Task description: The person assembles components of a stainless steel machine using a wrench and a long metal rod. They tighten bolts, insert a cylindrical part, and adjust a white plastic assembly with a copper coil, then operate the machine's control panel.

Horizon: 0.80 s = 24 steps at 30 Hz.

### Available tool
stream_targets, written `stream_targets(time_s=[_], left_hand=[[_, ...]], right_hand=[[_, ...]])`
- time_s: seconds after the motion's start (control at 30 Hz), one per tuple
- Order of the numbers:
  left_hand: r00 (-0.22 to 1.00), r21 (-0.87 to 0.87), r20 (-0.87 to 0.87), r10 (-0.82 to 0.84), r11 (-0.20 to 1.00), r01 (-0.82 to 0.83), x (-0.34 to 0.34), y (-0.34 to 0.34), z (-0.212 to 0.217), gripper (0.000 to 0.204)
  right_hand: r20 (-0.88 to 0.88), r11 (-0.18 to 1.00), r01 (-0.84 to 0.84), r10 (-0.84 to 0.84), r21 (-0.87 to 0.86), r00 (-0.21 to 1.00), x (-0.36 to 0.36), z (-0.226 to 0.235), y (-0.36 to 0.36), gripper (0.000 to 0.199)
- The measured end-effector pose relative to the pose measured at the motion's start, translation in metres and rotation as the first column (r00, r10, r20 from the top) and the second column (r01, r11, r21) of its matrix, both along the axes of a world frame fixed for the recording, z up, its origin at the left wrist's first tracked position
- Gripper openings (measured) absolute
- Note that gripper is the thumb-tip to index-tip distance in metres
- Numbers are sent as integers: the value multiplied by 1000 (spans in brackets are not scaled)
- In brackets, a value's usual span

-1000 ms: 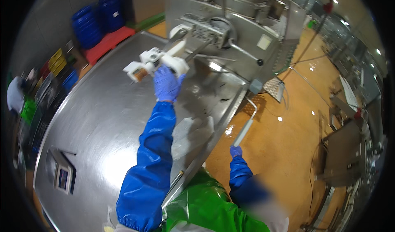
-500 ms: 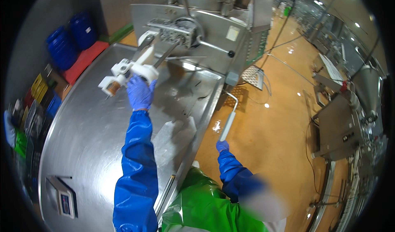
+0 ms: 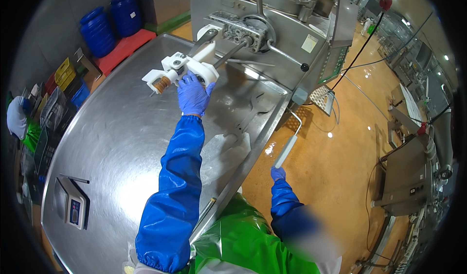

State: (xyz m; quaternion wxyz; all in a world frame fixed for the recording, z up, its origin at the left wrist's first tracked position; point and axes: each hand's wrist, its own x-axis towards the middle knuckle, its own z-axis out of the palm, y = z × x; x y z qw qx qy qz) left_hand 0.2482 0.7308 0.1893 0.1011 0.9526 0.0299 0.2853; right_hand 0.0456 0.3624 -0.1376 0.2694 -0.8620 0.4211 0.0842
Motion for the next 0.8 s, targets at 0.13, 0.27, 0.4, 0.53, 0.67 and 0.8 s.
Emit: stream_targets(time_s=[0.13, 0.27, 0.4, 0.53, 0.67, 0.8], left_hand=[[999, -17, 27, -26, 1000, 26, -1, -3, 0, 84], [999, -9, 31, -5, 1000, 5, -1, -1, 0, 83], [1000, -7, 15, -5, 1000, 5, -2, -3, 1, 84], [1000, -1, 24, -6, 1000, 6, -1, -2, 1, 84], [1000, -17, 5, -11, 1000, 11, -1, -4, 2, 85], [1000, -16, 8, -9, 1000, 10, 0, -2, 0, 86]], right_hand=[[19, 1000, 4, -3, -5, 1000, -2, -2, -3, 52], [42, 999, 32, -33, 12, 999, 0, 1, 5, 52], [59, 999, 39, -39, 5, 997, -1, -3, 4, 52], [60, 999, 40, -39, -11, 997, -1, -6, 3, 51], [56, 999, 48, -48, -14, 997, -2, -10, -1, 50], [55, 999, 49, -48, -20, 997, 0, -4, 4, 49]])
